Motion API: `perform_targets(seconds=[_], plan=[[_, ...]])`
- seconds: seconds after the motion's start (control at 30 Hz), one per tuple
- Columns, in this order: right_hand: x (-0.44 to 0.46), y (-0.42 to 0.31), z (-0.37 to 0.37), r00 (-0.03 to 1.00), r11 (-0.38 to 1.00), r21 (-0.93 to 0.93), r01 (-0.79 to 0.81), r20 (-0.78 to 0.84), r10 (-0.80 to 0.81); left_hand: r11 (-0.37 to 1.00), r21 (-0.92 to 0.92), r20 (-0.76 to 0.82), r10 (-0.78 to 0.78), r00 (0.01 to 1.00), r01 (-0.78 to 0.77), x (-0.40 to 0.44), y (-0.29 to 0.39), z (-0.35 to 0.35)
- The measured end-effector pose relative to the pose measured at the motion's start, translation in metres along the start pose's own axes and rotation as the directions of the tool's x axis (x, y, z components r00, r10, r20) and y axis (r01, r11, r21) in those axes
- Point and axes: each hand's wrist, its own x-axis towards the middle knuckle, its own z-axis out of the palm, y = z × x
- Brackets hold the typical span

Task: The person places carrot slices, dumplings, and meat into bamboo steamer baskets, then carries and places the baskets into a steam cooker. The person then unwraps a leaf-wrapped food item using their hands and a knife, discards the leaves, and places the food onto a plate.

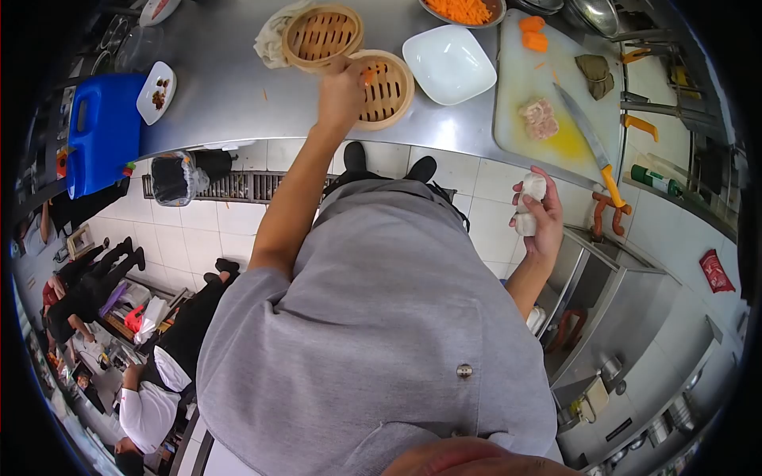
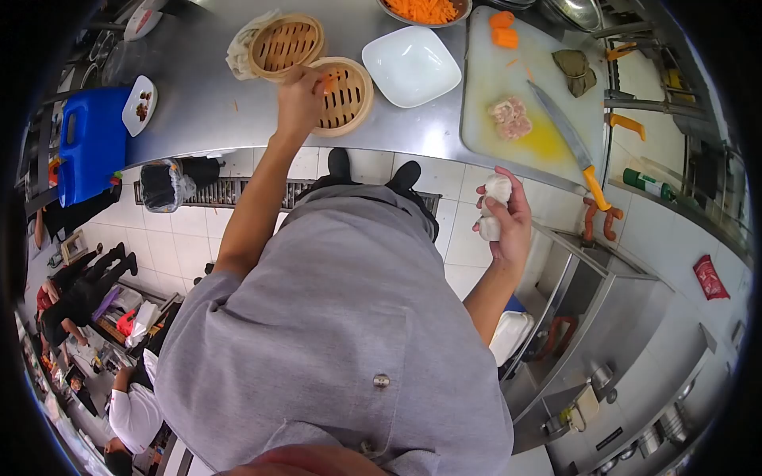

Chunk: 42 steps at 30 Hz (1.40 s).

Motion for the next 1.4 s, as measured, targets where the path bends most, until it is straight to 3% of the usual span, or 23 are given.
perform_targets(seconds=[0.2,0.27,0.3,0.33,0.37,0.4,0.47,0.7,0.77,0.8,0.87,0.9,0.97,1.0,1.07,1.1,1.17,1.3,1.37,1.4], plan=[[-0.008,0.013,0.005,1.0,0.999,0.048,-0.02,-0.013,0.021,0.99,0.016,-0.129,0.14,0.982,-0.139,-0.001,0.011,-0.009],[-0.009,0.017,0.004,0.999,0.998,0.063,-0.025,-0.021,0.026,0.975,-0.214,0.022,-0.062,0.998,0.065,0.0,0.009,-0.023],[-0.009,0.019,0.003,0.999,0.998,0.051,-0.022,-0.027,0.023,0.976,-0.21,0.028,-0.061,0.998,0.065,0.002,0.012,-0.032],[-0.008,0.02,0.003,0.999,0.999,0.039,-0.018,-0.033,0.02,0.867,-0.391,0.207,-0.245,0.947,0.31,0.005,0.017,-0.042],[-0.007,0.021,0.002,0.999,0.999,0.045,-0.02,-0.033,0.021,0.674,-0.502,0.408,-0.369,0.835,0.543,0.006,0.019,-0.047],[-0.007,0.022,0.001,0.999,0.999,0.044,-0.019,-0.038,0.021,0.677,-0.496,0.41,-0.369,0.834,0.544,0.005,0.018,-0.046],[-0.005,0.023,0.002,0.999,0.999,0.049,-0.015,-0.044,0.017,0.444,-0.627,0.522,-0.37,0.768,0.64,0.005,0.013,-0.042],[-0.002,0.022,0.003,0.999,0.999,0.042,-0.033,-0.024,0.034,0.514,-0.7,0.384,-0.315,0.868,0.496,0.013,0.01,-0.002],[-0.002,0.02,0.002,0.999,0.999,0.044,-0.029,-0.02,0.03,0.908,-0.397,0.141,-0.082,0.987,0.132,0.01,0.016,-0.002],[-0.002,0.019,0.001,0.999,0.999,0.039,-0.016,-0.028,0.017,0.908,-0.397,0.144,-0.08,0.986,0.131,0.007,0.02,-0.006],[-0.002,0.02,-0.001,0.999,0.999,0.037,-0.008,-0.037,0.009,0.979,-0.195,0.069,-0.04,0.997,0.052,0.001,0.028,-0.017],[-0.002,0.02,-0.002,0.999,0.999,0.037,-0.005,-0.038,0.006,0.979,-0.195,0.072,-0.04,0.997,0.053,-0.002,0.028,-0.024],[-0.002,0.02,-0.004,0.999,0.999,0.035,-0.001,-0.039,0.002,0.966,-0.131,0.298,-0.174,0.939,0.221,-0.004,0.024,-0.037],[-0.001,0.021,-0.004,0.999,0.999,0.042,-0.001,-0.039,0.002,0.967,-0.131,0.298,-0.172,0.939,0.219,-0.003,0.019,-0.04],[-0.001,0.022,-0.004,0.999,0.999,0.047,-0.007,-0.033,0.008,0.936,-0.096,0.516,-0.243,0.821,0.338,-0.002,0.014,-0.044],[0.001,0.022,-0.004,1.0,0.999,0.045,-0.011,-0.026,0.013,0.935,-0.095,0.513,-0.247,0.822,0.34,-0.001,0.014,-0.043],[0.003,0.021,-0.002,1.0,0.999,0.044,-0.016,-0.018,0.017,0.976,0.095,0.549,-0.216,0.808,0.196,0.005,0.017,-0.039],[0.007,0.018,-0.002,1.0,1.0,0.028,-0.002,-0.003,0.002,0.996,0.016,0.387,-0.084,0.918,0.084,0.007,0.012,-0.031],[0.007,0.018,-0.002,1.0,1.0,0.023,-0.004,0.004,0.004,0.983,0.186,0.372,-0.068,0.926,-0.003,0.006,0.006,-0.025],[0.008,0.017,-0.001,1.0,1.0,0.014,-0.013,0.008,0.013,0.983,0.184,0.373,-0.069,0.925,-0.001,0.005,0.006,-0.022]])
